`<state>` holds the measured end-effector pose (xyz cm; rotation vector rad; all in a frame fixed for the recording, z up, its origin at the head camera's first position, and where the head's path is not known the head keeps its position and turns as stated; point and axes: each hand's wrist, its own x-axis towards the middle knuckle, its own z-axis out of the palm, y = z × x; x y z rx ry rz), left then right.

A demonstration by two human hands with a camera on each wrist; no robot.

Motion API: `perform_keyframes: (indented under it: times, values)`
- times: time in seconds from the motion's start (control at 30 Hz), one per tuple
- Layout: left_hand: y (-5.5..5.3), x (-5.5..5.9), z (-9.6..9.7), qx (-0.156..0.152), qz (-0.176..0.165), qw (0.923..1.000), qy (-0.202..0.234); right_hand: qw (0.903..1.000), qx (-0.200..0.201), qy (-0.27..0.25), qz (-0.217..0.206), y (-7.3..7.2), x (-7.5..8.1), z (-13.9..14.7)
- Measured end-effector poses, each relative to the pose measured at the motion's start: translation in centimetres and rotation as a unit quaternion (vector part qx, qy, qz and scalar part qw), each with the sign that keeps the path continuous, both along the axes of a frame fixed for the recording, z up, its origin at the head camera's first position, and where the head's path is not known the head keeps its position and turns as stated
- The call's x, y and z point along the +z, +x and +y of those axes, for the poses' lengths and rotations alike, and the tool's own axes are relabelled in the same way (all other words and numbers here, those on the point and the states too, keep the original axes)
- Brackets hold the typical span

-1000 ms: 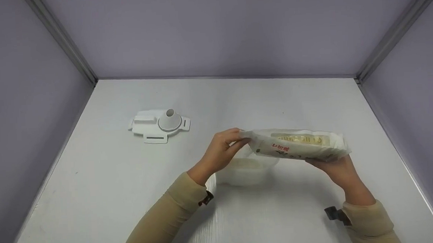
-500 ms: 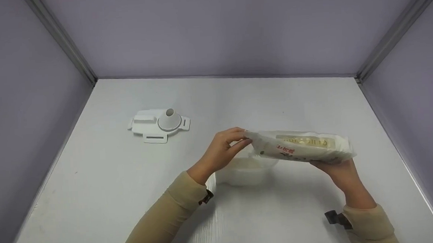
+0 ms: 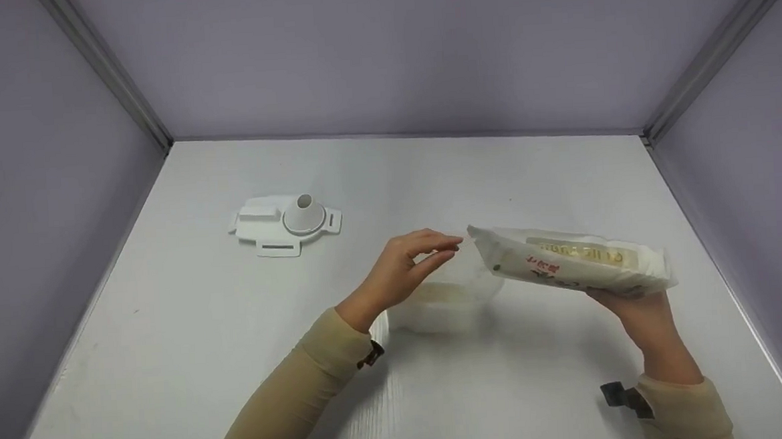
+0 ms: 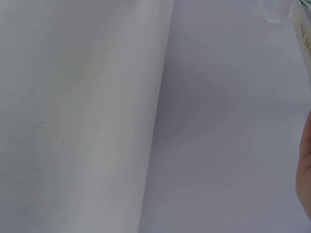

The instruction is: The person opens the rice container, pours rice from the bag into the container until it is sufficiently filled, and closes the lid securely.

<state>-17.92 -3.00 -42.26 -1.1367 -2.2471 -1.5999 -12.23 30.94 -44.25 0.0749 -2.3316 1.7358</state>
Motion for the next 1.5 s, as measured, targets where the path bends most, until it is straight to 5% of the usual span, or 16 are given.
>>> perform_keyframes:
  times: [0.27, 0.77, 1.5]
  values:
    - [0.0, 0.0, 0.0, 0.008, 0.002, 1.0, 0.003, 0.9955, -0.003, -0.093, 0.018, 0.4, 0.6, 0.5]
    - [0.1, 0.2, 0.4, 0.02, -0.014, 0.9997, -0.007, 0.9982, 0.012, -0.046, 0.036, 0.5, 1.2, 0.8]
    - [0.2, 0.5, 0.4, 0.016, -0.017, 0.9997, -0.008, 0.9882, 0.111, -0.042, 0.097, 0.6, 2.5, 0.4]
